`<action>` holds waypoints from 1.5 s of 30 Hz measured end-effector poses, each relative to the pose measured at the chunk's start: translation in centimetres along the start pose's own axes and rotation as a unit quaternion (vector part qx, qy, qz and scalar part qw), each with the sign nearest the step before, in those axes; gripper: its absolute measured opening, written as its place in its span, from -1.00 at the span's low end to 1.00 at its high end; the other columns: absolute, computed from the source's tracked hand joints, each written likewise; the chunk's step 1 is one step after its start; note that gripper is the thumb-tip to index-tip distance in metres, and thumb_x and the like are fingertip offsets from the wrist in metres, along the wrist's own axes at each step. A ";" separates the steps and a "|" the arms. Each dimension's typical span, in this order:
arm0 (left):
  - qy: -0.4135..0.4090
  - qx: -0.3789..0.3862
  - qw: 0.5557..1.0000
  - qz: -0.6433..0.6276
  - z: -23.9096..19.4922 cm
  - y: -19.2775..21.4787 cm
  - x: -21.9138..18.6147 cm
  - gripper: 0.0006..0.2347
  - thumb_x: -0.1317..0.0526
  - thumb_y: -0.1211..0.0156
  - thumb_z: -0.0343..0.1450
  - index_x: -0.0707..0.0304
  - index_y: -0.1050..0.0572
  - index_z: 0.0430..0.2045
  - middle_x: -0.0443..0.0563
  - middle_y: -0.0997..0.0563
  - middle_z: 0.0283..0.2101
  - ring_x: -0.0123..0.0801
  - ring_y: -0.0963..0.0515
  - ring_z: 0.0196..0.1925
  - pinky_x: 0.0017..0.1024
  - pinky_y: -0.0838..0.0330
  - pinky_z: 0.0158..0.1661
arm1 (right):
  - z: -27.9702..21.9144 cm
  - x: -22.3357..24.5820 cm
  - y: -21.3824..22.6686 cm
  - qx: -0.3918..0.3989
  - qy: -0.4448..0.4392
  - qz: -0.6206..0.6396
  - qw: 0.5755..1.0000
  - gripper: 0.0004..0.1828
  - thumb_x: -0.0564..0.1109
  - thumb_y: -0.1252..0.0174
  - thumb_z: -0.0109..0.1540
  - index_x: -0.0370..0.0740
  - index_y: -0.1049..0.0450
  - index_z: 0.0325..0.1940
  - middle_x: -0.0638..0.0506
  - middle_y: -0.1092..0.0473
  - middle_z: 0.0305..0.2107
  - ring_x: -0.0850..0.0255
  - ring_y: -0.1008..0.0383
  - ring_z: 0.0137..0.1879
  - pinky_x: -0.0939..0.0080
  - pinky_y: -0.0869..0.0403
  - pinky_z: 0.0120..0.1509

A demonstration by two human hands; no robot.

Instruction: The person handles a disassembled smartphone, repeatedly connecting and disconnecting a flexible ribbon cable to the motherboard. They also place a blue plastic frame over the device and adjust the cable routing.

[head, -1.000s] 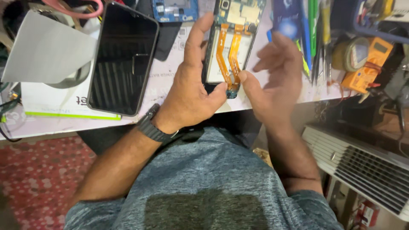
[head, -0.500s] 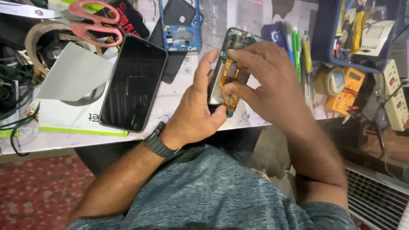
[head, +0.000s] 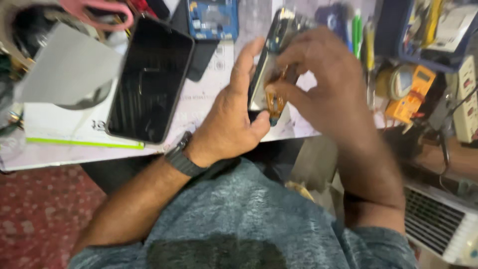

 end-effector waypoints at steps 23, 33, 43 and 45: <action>0.004 -0.013 0.998 -0.060 -1.0 -0.4 2.0 -0.29 0.49 -0.13 0.53 0.27 0.23 0.49 0.09 -0.01 0.54 -0.26 -0.19 0.54 -0.40 -0.05 0.55 | -4.1 -3.7 -1.3 -0.069 -0.096 0.256 0.959 -0.64 -0.44 -0.44 0.42 -0.31 -0.38 0.10 0.05 -0.43 -0.18 0.38 -0.39 -0.14 0.43 -0.37 -0.03; 0.027 -0.017 0.997 -0.077 -1.0 -0.4 1.9 -0.32 0.47 -0.11 0.55 0.28 0.23 0.47 0.18 -0.21 0.46 -0.26 -0.40 0.39 -0.41 -0.29 0.40 | -8.0 -4.3 -3.3 -0.098 -0.276 0.453 0.842 -0.45 -0.38 -0.37 0.26 -0.25 -0.24 0.23 -0.01 -0.50 -0.20 0.35 -0.54 -0.11 0.41 -0.50 -0.01; 0.009 -0.015 0.998 -0.060 -0.9 -0.3 1.8 -0.31 0.46 -0.12 0.55 0.25 0.24 0.48 0.15 -0.21 0.46 -0.23 -0.36 0.43 -0.36 -0.25 0.43 | -9.8 -5.1 -5.1 -0.123 -0.280 0.494 0.814 -0.39 -0.46 -0.33 0.28 -0.30 -0.23 0.33 -0.06 -0.51 -0.29 0.34 -0.51 -0.18 0.42 -0.47 -0.06; -0.008 -0.020 0.999 -0.050 -0.9 -0.3 1.8 -0.29 0.48 -0.14 0.56 0.22 0.25 0.49 0.13 -0.08 0.53 -0.20 -0.25 0.51 -0.34 -0.16 0.49 | -10.0 -5.0 -5.1 -0.142 -0.279 0.496 0.810 -0.40 -0.46 -0.34 0.28 -0.31 -0.23 0.31 -0.06 -0.50 -0.29 0.34 -0.51 -0.19 0.42 -0.46 -0.07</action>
Point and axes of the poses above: each hand's wrist, its own z-axis towards the middle knuckle, its own y-axis out of the back of the hand, x = y × z, the point moved 5 cm from there along z, towards the middle knuckle
